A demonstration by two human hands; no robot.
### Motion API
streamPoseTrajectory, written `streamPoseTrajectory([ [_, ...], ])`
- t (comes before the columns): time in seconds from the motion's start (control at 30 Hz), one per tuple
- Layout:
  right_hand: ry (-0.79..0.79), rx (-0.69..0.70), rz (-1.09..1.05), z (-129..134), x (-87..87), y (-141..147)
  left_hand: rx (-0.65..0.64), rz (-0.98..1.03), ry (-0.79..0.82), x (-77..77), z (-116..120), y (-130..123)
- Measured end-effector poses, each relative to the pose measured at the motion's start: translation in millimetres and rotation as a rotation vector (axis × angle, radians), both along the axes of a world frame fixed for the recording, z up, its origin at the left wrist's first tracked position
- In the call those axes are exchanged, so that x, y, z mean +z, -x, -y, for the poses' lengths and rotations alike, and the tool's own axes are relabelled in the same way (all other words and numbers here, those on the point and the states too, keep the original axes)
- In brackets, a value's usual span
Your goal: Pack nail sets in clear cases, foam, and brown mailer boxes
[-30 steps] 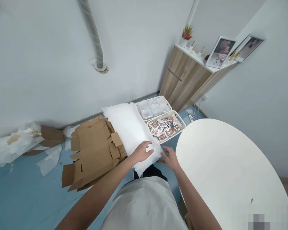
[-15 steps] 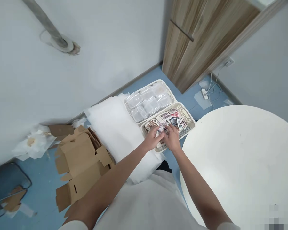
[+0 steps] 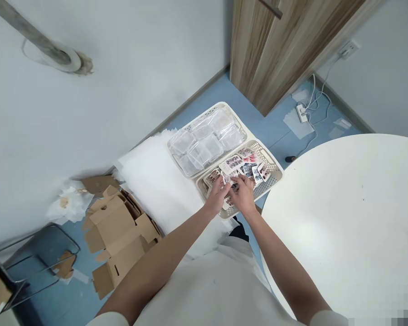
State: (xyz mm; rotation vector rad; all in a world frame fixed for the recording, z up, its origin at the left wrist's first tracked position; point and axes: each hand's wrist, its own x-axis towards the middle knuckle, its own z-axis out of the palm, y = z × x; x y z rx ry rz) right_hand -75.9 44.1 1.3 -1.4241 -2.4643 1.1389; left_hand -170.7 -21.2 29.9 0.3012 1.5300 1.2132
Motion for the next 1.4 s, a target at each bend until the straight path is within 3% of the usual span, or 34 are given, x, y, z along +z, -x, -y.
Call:
streamPoseTrajectory([
  [0.1,0.015,-0.055,-0.047,4,3.8,-3,0.015,0.041,-0.071,8.5,1,1],
  [0.2,0.052,-0.092,-0.130,12,12.5,-9,0.029,0.030,-0.018,15.7,10,-3],
  [0.43,0.083,-0.222,-0.370,57,37.6,-46,0.178,-0.016,0.003,31.1,61,-26],
  [0.63,0.073,-0.332,-0.483,118,45.6,-93,0.121,-0.076,-0.175,38.5,115,-57],
  [0.83,0.105,-0.457,-0.560,165,66.4,-144,-0.046,-0.116,-0.277,46.6,145,-101],
  [1.0,0.142,-0.572,-0.615,188,83.4,-187,-0.234,-0.156,-0.349,52.2,151,-135],
  [1.17,0.287,-0.790,-0.779,204,92.9,-224,-0.348,-0.041,-0.414,55.6,142,-172],
  [1.3,0.407,-0.904,-0.928,212,97.1,-255,-0.374,0.009,-0.391,59.3,134,-203],
  [1.4,0.497,-0.954,-0.999,215,97.8,-281,-0.468,0.039,-0.319,61.3,127,-226],
])
